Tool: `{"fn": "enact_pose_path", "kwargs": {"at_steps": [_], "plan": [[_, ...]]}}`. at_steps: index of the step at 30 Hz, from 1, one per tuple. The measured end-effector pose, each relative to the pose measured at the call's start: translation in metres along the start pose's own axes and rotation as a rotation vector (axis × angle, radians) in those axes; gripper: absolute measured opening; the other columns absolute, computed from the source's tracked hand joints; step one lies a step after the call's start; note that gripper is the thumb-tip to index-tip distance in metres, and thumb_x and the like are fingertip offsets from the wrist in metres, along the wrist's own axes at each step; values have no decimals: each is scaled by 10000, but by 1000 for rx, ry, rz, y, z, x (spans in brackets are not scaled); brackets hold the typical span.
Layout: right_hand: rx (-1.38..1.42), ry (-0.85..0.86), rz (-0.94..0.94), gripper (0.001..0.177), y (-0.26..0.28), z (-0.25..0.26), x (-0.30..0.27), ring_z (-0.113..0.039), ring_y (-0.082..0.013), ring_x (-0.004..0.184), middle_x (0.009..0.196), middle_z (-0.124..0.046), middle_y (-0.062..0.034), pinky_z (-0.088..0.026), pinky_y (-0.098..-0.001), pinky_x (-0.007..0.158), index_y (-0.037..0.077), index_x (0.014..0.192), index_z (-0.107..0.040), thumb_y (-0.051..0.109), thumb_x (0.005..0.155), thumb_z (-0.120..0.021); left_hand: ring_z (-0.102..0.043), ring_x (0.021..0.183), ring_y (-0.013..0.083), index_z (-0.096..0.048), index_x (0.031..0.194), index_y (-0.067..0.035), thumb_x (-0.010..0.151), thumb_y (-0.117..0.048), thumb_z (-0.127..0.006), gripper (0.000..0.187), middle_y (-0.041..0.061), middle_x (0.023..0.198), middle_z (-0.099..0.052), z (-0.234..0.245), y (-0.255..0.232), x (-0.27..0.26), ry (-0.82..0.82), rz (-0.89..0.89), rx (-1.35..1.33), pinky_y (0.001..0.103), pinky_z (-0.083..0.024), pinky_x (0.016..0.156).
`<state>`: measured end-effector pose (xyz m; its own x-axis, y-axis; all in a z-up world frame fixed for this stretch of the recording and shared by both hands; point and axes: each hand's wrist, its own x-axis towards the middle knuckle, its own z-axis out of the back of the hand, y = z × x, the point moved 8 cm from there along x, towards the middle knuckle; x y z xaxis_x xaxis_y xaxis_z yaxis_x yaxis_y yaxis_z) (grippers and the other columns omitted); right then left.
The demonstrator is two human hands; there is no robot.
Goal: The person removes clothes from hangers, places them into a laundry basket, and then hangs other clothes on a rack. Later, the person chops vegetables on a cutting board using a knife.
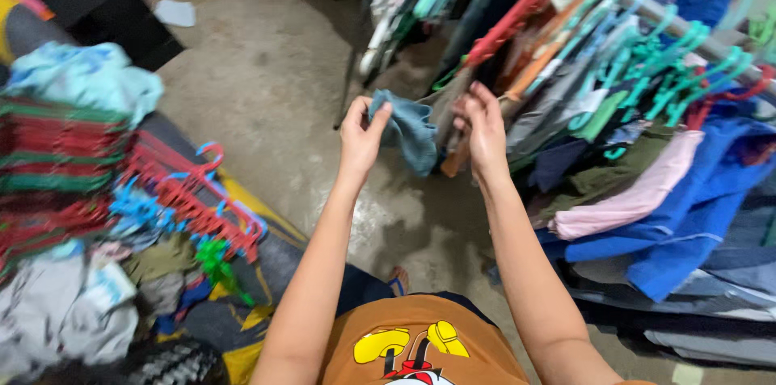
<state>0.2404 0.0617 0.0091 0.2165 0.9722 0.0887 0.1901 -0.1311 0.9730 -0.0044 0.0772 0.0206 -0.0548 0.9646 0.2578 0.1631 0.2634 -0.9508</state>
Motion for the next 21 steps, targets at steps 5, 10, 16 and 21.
{"fn": "enact_pose_path", "kwargs": {"at_steps": [5,10,16,21], "plan": [[67,-180,57,679,-14,52,70,-292,-220,1541,1662,-316,-60,-240,-434,1211,106,1632,-195,395,1077,-458,-428,661,42,-602,855,-52,1016,-248,-669,262,-48,700,-498,-53,39,65,-28,41,153,254,-375,588],[33,-443,203,658,-56,95,151,-195,-237,1590,1722,-222,-98,-126,-429,1263,107,1649,-238,423,1102,-423,-502,677,78,-660,950,-25,1027,-261,-626,250,4,709,-583,-103,86,119,97,45,211,286,-438,621],[78,-733,262,492,-85,172,264,-513,-228,1146,1322,-539,-119,-409,-380,946,80,1492,-467,402,1119,-446,-607,782,89,-717,1120,-18,1019,-284,-625,299,45,846,-712,-158,148,193,259,57,150,284,-506,724],[238,-666,258,464,-81,209,340,-567,-204,939,1144,-595,-80,-473,-356,775,142,1426,-509,406,1044,-496,-634,849,105,-712,1129,-7,1032,-296,-595,327,60,935,-733,-198,193,234,364,113,0,286,-511,790]]}}
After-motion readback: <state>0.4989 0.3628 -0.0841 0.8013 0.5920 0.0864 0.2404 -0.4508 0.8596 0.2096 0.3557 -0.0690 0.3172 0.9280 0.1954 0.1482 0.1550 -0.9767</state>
